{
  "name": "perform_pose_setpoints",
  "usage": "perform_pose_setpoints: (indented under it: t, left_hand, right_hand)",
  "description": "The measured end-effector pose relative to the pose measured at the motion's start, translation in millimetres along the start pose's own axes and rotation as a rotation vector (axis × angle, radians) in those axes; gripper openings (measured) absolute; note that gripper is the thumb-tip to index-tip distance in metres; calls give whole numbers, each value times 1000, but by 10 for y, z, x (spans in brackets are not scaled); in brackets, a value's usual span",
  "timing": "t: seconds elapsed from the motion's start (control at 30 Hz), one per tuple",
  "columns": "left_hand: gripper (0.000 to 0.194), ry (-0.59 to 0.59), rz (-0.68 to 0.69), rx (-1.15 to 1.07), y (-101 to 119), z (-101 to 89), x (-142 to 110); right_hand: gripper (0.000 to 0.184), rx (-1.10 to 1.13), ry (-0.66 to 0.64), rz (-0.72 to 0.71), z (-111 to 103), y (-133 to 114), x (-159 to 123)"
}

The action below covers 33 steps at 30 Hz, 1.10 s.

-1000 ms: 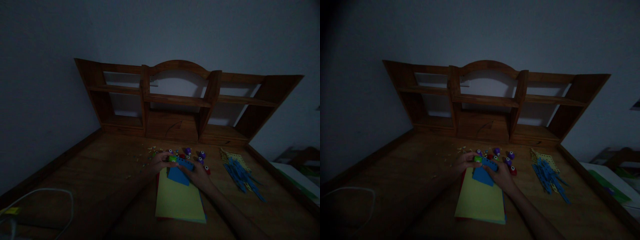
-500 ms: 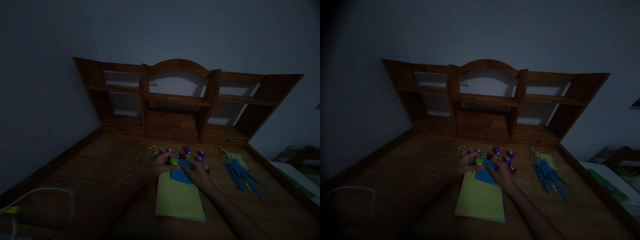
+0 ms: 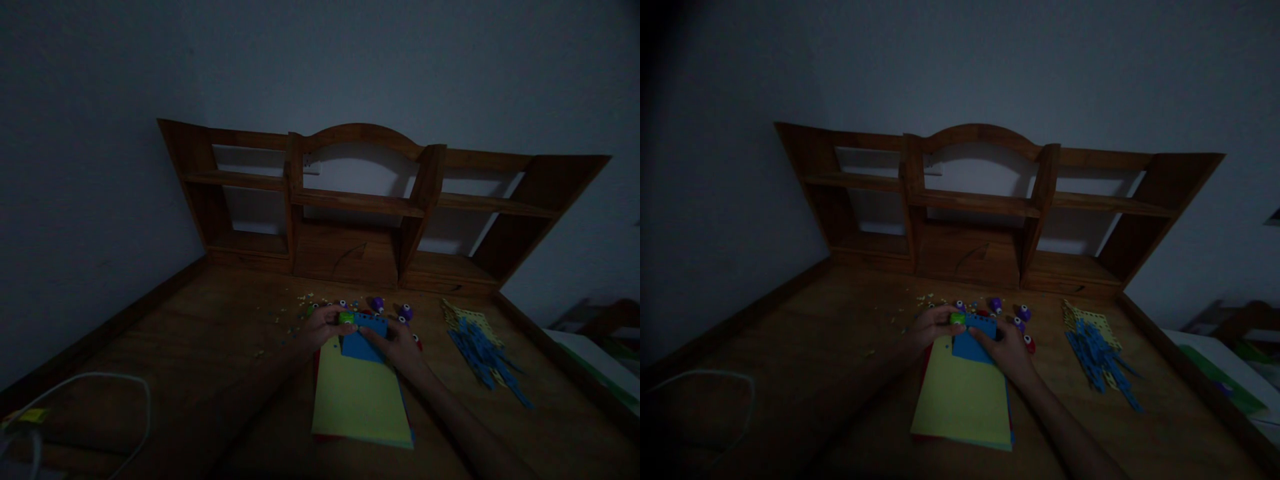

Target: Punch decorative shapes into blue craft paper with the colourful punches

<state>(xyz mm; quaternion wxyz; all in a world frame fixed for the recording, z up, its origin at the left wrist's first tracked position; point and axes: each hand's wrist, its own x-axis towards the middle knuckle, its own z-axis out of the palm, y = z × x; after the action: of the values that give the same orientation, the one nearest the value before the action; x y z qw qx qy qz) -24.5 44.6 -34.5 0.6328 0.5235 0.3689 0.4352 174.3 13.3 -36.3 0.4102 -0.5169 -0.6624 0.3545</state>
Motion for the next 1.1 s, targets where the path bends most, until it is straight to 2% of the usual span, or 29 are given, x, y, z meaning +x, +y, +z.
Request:
perform_pose_setpoints:
  t: [0.13,0.23,0.43,0.63,0.83,0.97,1.1]
  left_hand:
    - [56,3,1,-18,-7,-22,17]
    - [56,-21,4,6,-6,-24,3]
    - [55,-49,31,25,-7,-11,-27]
    - [50,-10,52,48,-14,-19,-12]
    - [48,0,3,-36,45,48,-84]
    - [49,19,-44,-59,7,97,-78]
    - [53,11,-30,-80,-40,93,-24]
  right_hand:
    - [39,71,-1,16,-18,34,14]
    - [36,29,48,-16,-25,36,11]
    - [35,-4,35,-30,-49,28,11]
    - [36,-39,31,-43,-40,29,-4]
    - [34,-38,28,-74,-12,-14,-11]
    - [32,-94,39,-95,-9,-32,-11]
    - [34,-80,77,-74,-3,-11,0]
